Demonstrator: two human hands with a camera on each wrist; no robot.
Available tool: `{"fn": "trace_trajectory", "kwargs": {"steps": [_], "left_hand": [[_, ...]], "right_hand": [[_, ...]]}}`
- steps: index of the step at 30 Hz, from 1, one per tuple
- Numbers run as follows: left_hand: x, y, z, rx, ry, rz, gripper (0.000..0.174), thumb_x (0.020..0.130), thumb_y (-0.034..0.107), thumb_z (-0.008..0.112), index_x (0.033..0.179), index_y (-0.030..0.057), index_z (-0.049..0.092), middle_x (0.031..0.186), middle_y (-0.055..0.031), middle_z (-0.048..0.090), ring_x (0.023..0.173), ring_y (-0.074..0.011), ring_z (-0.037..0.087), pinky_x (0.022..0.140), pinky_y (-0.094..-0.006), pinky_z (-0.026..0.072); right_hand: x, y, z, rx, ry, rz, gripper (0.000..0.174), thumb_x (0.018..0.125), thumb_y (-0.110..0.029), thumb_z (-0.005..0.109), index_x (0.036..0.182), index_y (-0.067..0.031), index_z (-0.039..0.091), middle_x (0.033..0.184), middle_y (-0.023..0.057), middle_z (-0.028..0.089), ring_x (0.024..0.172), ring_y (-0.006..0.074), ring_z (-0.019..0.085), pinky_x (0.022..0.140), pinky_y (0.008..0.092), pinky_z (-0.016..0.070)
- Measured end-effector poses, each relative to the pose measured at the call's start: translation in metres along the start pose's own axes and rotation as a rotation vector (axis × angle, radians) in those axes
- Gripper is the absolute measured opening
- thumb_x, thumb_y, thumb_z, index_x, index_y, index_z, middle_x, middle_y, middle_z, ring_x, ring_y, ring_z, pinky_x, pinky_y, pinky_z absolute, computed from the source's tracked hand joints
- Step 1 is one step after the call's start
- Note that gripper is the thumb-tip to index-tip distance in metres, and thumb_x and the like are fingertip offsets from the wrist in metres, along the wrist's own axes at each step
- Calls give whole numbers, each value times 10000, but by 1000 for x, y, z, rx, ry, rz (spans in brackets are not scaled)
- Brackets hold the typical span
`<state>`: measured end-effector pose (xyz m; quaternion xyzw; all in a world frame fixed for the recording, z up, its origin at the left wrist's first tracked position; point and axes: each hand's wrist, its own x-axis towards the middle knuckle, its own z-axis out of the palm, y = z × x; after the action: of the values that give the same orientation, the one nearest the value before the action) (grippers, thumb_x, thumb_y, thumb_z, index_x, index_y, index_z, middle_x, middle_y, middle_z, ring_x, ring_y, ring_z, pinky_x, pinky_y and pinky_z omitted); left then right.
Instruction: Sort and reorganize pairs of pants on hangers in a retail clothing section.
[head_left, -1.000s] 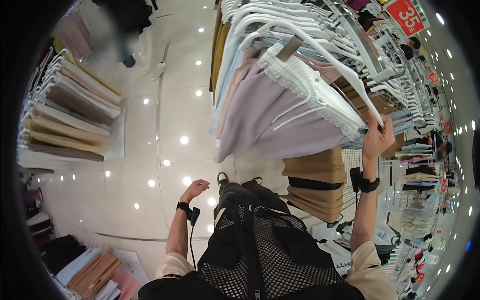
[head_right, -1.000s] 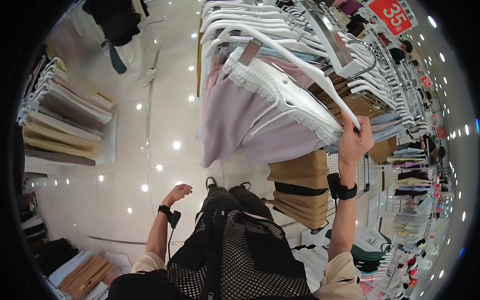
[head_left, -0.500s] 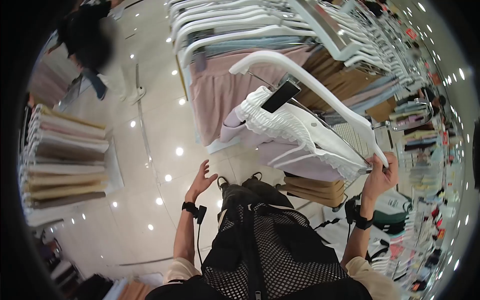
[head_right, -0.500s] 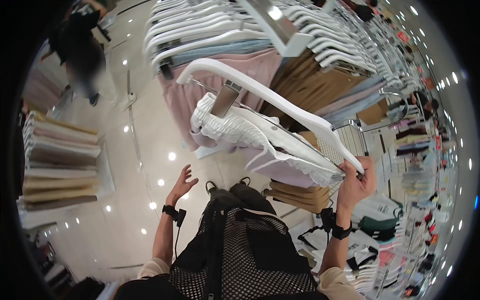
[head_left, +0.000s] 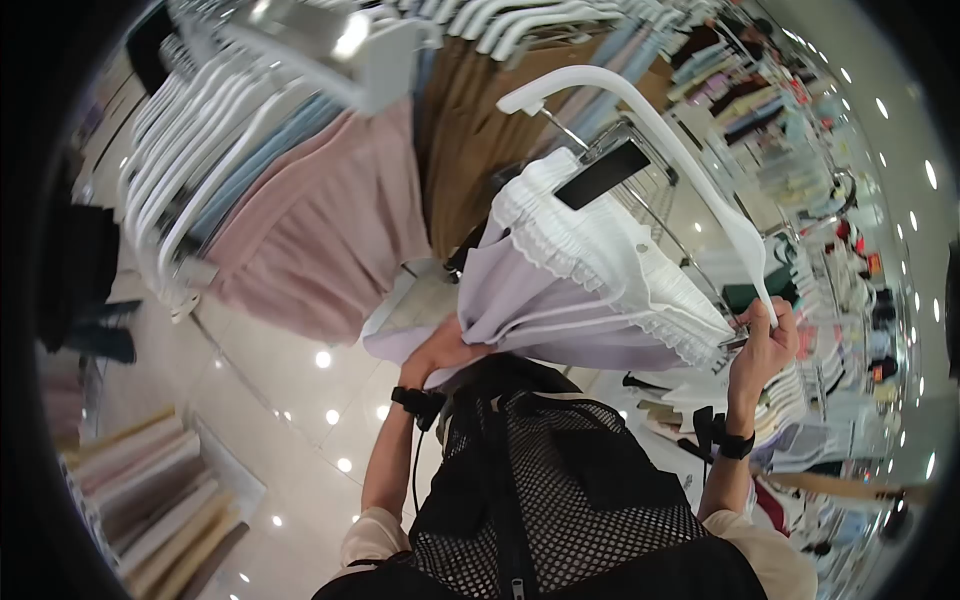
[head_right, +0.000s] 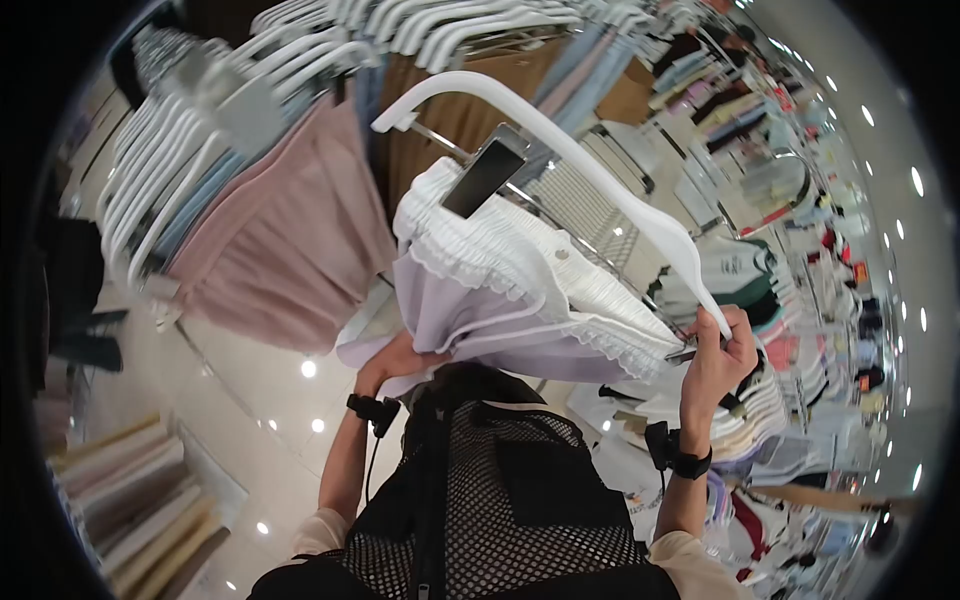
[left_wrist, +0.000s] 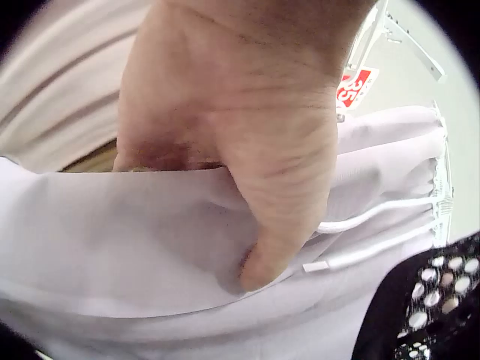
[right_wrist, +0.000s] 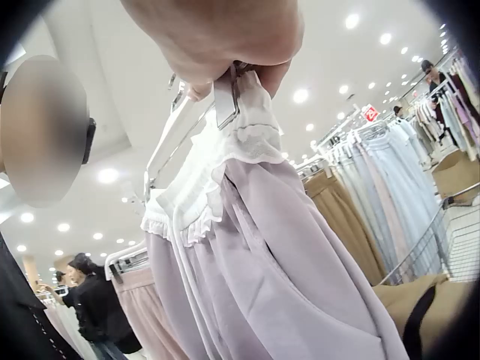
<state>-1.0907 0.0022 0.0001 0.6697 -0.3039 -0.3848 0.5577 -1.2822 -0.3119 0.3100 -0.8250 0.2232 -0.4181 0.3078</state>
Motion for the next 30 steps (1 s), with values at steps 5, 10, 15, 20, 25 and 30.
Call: {"fn": "trace_trajectory", "kwargs": {"steps": [5,10,15,20,25,30], "left_hand": [[16,13,15,-127,-385,-208,851,899,336,867,1576,-3,479,1514,-192,613,1406,-280,566,1195,-373,425],[21,32,11,-116,-246,-314,658,953,309,807,1484,-18,596,1356,-148,720,1240,-235,658,1097,-354,491],[47,34,0,-48,14,-278,534,978,313,793,1372,-29,681,1226,-134,769,1122,-202,702,1017,-379,527],[102,33,-31,48,311,-217,595,993,163,774,1505,11,512,1313,-151,693,1227,-230,651,1086,-400,492],[135,39,-14,189,464,-256,708,1022,163,727,1624,89,362,1546,-194,514,1444,-310,496,1183,-495,423],[119,38,15,279,420,-373,651,1033,185,707,1613,92,427,1599,-174,487,1472,-341,480,1176,-482,447]], "right_hand": [[21,14,-19,-191,142,130,246,1026,-113,747,817,-30,647,681,-47,581,634,16,437,579,203,342],[74,74,-40,-234,111,124,278,997,-213,808,848,-8,696,690,-59,580,643,22,462,568,219,330],[149,150,-11,-118,83,253,334,957,-280,852,846,6,720,673,-32,605,609,30,520,533,234,389],[211,230,42,0,53,266,398,934,-358,869,838,2,729,651,-30,586,605,42,506,544,249,386],[220,356,90,-193,-30,336,517,923,-457,853,797,26,717,585,27,526,583,66,496,538,304,387],[167,477,147,-304,-158,386,620,918,-576,798,770,20,714,608,159,625,535,311,565,570,439,456]]}}
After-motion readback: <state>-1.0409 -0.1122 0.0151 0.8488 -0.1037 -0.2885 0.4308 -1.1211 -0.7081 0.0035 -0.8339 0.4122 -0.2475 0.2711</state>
